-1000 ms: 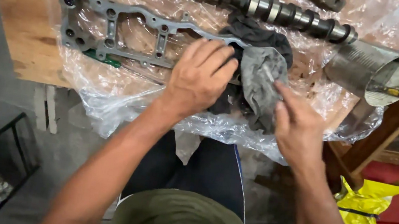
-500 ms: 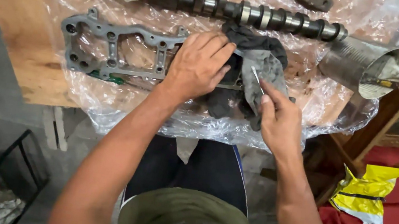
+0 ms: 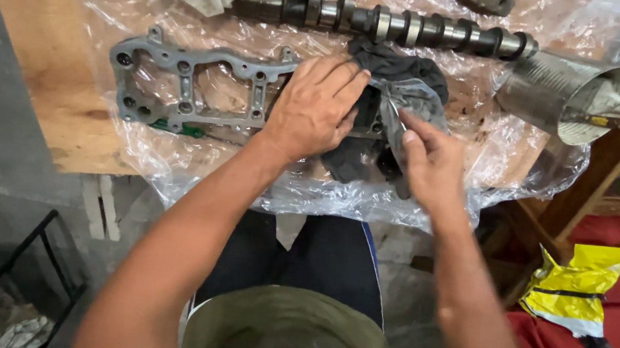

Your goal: Cleaning an engine component by wiping with a rag and scraping with a small tool

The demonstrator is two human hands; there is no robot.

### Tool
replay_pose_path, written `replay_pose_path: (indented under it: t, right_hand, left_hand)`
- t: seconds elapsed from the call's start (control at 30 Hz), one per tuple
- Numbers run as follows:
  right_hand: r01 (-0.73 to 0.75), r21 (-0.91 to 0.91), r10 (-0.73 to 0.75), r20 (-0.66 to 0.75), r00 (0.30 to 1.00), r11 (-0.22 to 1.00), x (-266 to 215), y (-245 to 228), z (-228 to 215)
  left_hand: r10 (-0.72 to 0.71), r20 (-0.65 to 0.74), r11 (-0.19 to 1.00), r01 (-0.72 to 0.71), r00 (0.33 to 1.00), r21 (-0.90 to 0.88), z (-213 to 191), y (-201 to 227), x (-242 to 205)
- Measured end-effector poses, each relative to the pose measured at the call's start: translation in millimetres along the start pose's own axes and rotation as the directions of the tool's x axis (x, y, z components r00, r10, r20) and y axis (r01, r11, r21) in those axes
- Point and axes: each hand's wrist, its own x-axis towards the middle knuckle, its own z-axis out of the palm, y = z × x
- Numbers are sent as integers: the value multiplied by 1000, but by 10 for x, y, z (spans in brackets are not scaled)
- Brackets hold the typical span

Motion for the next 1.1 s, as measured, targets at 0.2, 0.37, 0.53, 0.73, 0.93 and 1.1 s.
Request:
replay_pose_path:
  t: [0.2,0.37,0.53,0.73,0.93,1.1]
  right_hand:
    - [36,-175,-9,156,988,984,169,-126,-260]
    - [102,-342,2,290,957,934,350,-340,-481]
    - [-300,224,308,-2,951,927,33,217,348]
    - [-246,961,871,8,492,130,213,-508,1022]
    - [-465,835,843,2,538,295,58,-452,671]
    - [-167,-223,213,202,956,961,298,-325,-194]
  left_hand:
    - [30,44,998,-32,999,47,-14,-13,-8]
    - [18,43,999,-20,999,41,-38,28,20]
    - [33,49,999,-35,998,37,-76,-15,21]
    - [55,50,998,-55,997,6,-261,103,137]
    - [26,99,999,-24,995,-29,-299,88,73]
    - [19,117,1000,-17,993,-22,-320,78,112]
